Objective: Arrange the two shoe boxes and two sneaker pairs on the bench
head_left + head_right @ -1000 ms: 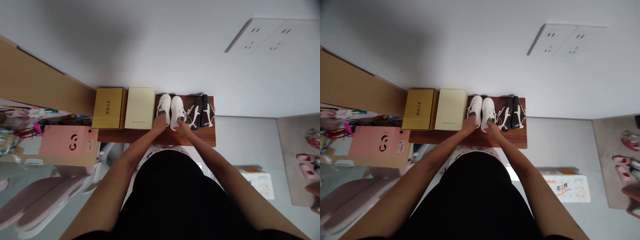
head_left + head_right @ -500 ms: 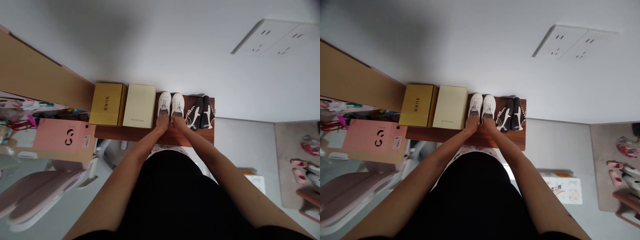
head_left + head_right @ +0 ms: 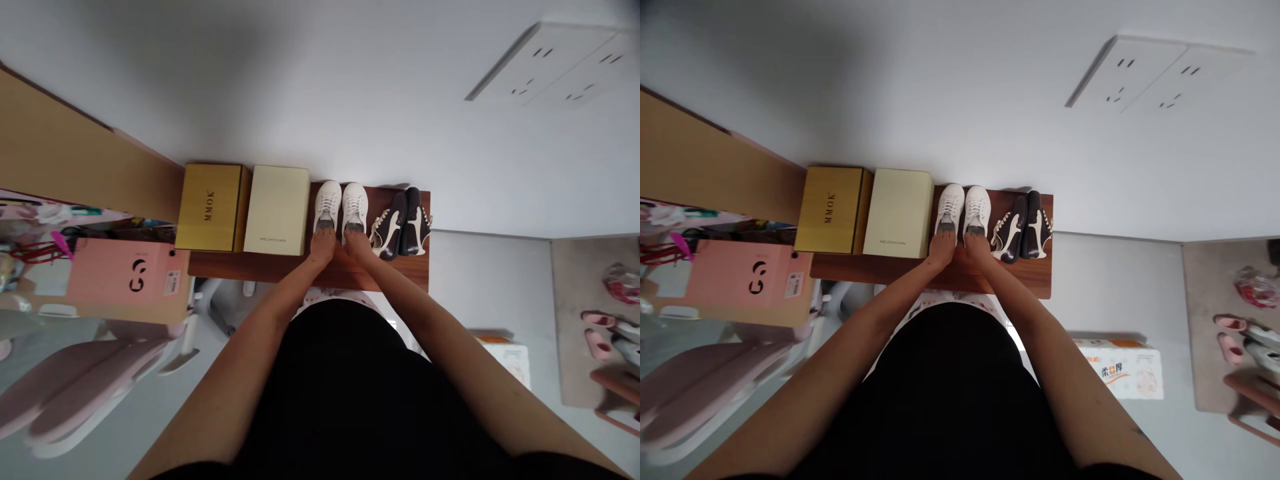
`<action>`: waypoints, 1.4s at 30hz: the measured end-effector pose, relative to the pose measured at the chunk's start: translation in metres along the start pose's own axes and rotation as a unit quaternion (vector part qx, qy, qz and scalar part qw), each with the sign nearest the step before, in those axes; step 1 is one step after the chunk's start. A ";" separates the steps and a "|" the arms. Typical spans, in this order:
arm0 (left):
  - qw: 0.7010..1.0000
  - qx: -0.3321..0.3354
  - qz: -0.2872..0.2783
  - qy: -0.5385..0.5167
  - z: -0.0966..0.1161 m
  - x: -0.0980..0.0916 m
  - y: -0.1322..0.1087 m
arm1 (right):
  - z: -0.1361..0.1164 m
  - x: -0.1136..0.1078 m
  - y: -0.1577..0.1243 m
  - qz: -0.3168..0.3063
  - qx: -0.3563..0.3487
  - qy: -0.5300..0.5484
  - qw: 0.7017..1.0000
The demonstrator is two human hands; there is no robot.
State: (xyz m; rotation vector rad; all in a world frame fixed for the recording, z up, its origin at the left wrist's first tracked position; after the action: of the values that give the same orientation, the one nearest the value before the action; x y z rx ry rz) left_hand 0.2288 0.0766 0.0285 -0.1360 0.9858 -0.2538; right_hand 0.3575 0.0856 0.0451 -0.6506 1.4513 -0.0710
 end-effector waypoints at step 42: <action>0.962 0.107 -0.248 0.040 0.192 0.052 0.041 | 0.192 0.027 -0.077 -0.027 0.180 -0.033 0.983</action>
State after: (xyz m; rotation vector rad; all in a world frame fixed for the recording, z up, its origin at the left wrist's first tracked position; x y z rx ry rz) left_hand 0.4234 0.1013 0.0825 -0.1757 0.9865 -0.8279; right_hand 0.5662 0.0804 0.0518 -0.3916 1.3128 -0.3433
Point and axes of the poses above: each hand's wrist, its own y-axis towards the middle knuckle, its own x-axis out of the palm, z = x × y, the point moved 2 cm from there along y, towards the middle knuckle, and after that the axes turned 14 degrees about -y, right-handed, at the moved point
